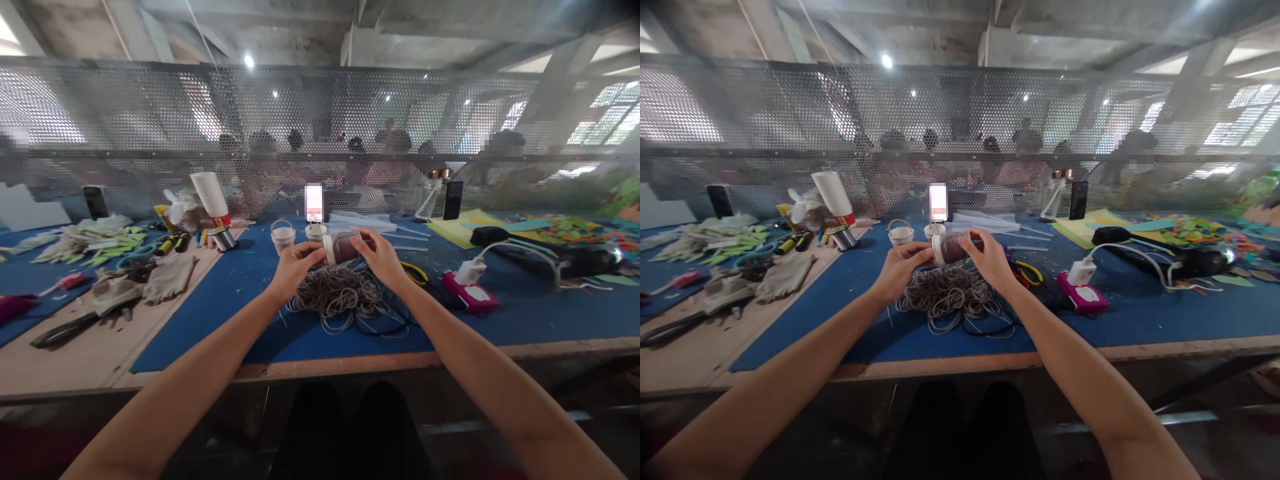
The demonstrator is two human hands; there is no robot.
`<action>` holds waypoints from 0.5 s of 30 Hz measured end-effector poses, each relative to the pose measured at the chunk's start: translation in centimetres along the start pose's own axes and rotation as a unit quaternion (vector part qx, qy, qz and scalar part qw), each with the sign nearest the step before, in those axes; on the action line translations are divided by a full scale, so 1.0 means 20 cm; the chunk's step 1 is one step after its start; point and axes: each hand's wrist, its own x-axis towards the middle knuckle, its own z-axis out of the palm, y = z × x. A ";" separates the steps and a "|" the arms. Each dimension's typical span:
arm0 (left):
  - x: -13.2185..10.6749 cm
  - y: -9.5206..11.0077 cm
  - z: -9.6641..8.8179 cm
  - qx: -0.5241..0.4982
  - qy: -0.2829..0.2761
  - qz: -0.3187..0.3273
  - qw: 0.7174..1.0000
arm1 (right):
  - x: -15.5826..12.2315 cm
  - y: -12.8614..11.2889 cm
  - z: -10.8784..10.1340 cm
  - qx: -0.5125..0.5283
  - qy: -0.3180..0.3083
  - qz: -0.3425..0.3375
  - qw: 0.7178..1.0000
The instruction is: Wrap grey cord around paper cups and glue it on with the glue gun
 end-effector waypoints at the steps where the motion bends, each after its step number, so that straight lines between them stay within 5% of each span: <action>1: 0.00 0.00 0.00 -0.024 0.002 -0.008 1.000 | 0.00 0.00 0.00 -0.001 -0.001 -0.003 1.000; 10: 0.03 0.00 -0.02 -0.135 -0.021 -0.117 0.984 | -0.01 0.00 0.01 -0.018 -0.011 -0.031 0.999; 15: 0.03 -0.03 -0.03 -0.127 -0.032 -0.107 0.986 | -0.02 -0.02 0.01 -0.063 0.008 -0.110 0.992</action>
